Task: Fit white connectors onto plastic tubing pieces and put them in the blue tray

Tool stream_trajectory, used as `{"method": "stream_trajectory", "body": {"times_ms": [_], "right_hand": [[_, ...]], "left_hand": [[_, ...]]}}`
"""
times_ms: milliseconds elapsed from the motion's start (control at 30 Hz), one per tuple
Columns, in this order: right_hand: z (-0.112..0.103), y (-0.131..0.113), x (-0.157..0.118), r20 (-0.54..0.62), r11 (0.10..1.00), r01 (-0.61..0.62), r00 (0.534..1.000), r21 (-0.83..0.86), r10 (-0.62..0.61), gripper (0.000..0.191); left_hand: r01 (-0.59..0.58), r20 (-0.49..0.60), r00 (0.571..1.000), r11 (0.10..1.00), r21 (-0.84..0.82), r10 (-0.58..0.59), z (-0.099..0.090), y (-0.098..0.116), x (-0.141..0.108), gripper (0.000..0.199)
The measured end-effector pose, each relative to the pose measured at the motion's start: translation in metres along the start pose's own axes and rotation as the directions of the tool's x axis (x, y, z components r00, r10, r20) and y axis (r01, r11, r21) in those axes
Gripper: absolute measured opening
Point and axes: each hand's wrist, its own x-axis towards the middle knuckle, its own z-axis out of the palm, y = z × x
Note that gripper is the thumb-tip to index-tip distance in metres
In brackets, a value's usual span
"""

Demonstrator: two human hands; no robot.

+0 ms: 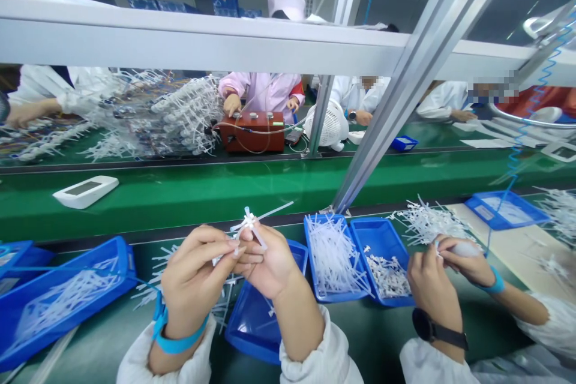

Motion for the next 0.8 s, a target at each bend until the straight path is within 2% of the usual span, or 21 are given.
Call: {"method": "stream_trajectory", "body": {"times_ms": [100, 167, 300, 500, 633, 667, 800], "right_hand": [[0.004, 0.004, 0.001, -0.094, 0.998, 0.063, 0.994, 0.02, -0.061, 0.047], [0.007, 0.007, 0.003, -0.161, 0.994, 0.097, 0.983, 0.043, -0.089, 0.043], [0.013, 0.012, 0.009, -0.267, 0.985, 0.102, 0.962, 0.137, -0.062, 0.035], [0.015, 0.011, 0.011, -0.276, 0.98, 0.089, 0.96, 0.177, -0.037, 0.035], [0.014, 0.011, 0.01, -0.282, 0.979, 0.08, 0.959, 0.185, -0.025, 0.031], [0.013, 0.011, 0.009, -0.274, 0.979, 0.091, 0.961, 0.183, -0.038, 0.03], [0.011, 0.012, 0.006, -0.173, 0.976, 0.196, 0.969, 0.093, -0.178, 0.04]], "left_hand": [[-0.017, 0.045, 0.999, 0.999, 0.045, 0.015, 0.004, -0.002, 0.0, 0.021], [-0.009, 0.033, 0.999, 0.998, 0.066, 0.007, 0.007, -0.004, 0.0, 0.018], [0.062, -0.003, 0.998, 0.993, 0.102, -0.062, 0.011, -0.009, -0.002, 0.014], [0.128, -0.028, 0.992, 0.989, 0.073, -0.126, 0.013, -0.013, -0.002, 0.011], [0.121, -0.031, 0.992, 0.99, 0.074, -0.119, 0.015, -0.019, -0.004, 0.006], [0.115, -0.054, 0.992, 0.991, 0.074, -0.111, 0.015, -0.02, -0.004, 0.012], [0.076, -0.213, 0.975, 0.995, 0.067, -0.06, 0.017, -0.024, -0.006, 0.07]]}}
